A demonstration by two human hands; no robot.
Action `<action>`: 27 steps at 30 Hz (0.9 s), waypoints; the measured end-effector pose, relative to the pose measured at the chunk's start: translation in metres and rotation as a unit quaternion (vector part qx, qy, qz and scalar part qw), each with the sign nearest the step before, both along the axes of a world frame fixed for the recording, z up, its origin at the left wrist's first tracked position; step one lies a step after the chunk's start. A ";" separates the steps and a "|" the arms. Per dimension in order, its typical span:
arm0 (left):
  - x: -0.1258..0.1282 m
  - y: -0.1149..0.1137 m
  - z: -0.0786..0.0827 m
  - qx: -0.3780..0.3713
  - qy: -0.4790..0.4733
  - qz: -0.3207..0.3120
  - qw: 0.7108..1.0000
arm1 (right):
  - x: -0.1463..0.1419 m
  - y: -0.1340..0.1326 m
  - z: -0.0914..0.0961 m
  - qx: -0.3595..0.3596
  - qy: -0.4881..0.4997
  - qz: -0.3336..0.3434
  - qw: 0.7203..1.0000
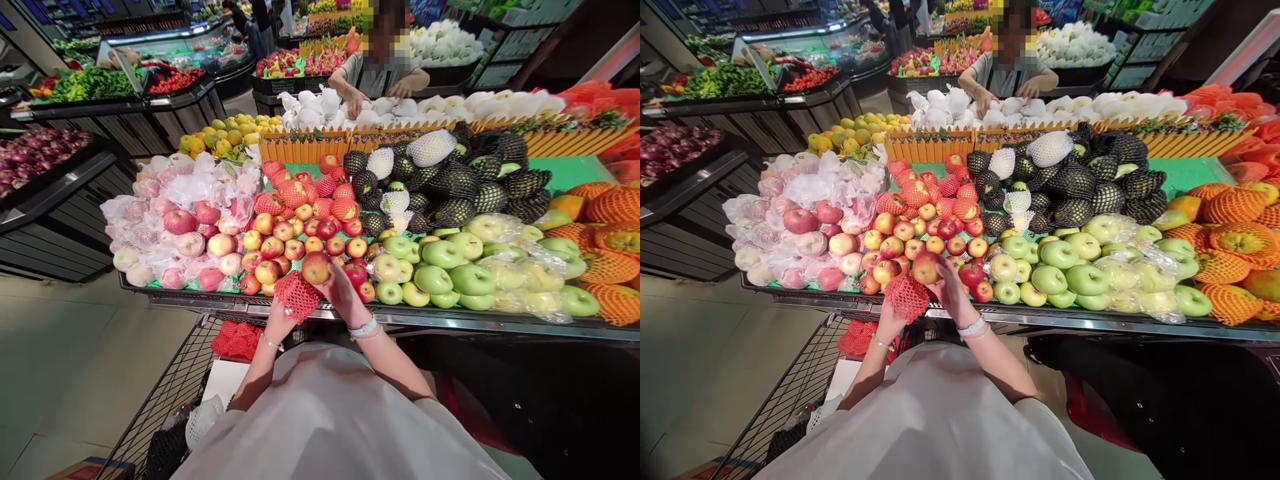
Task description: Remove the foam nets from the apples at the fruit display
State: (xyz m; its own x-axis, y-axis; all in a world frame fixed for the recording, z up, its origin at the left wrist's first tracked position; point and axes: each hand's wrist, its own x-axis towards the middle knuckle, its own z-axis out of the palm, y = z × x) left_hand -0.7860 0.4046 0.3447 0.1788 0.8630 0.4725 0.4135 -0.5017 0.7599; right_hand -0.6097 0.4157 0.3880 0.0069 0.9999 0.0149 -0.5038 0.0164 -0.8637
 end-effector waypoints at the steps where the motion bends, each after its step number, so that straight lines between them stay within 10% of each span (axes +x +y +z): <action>1: 0.001 -0.002 0.000 0.029 0.029 -0.013 0.999 | -0.002 -0.004 -0.003 -0.015 0.017 -0.001 1.000; 8: 0.014 -0.002 -0.004 0.149 0.160 -0.033 0.975 | -0.014 -0.024 -0.016 0.006 -0.085 -0.071 0.994; 17: 0.026 -0.001 -0.012 -0.037 -0.010 0.128 0.991 | -0.021 -0.054 -0.024 0.059 -0.122 -0.051 0.989; 27: 0.049 -0.008 0.007 -0.125 -0.183 0.119 0.968 | -0.003 -0.051 -0.029 0.120 -0.251 -0.089 0.956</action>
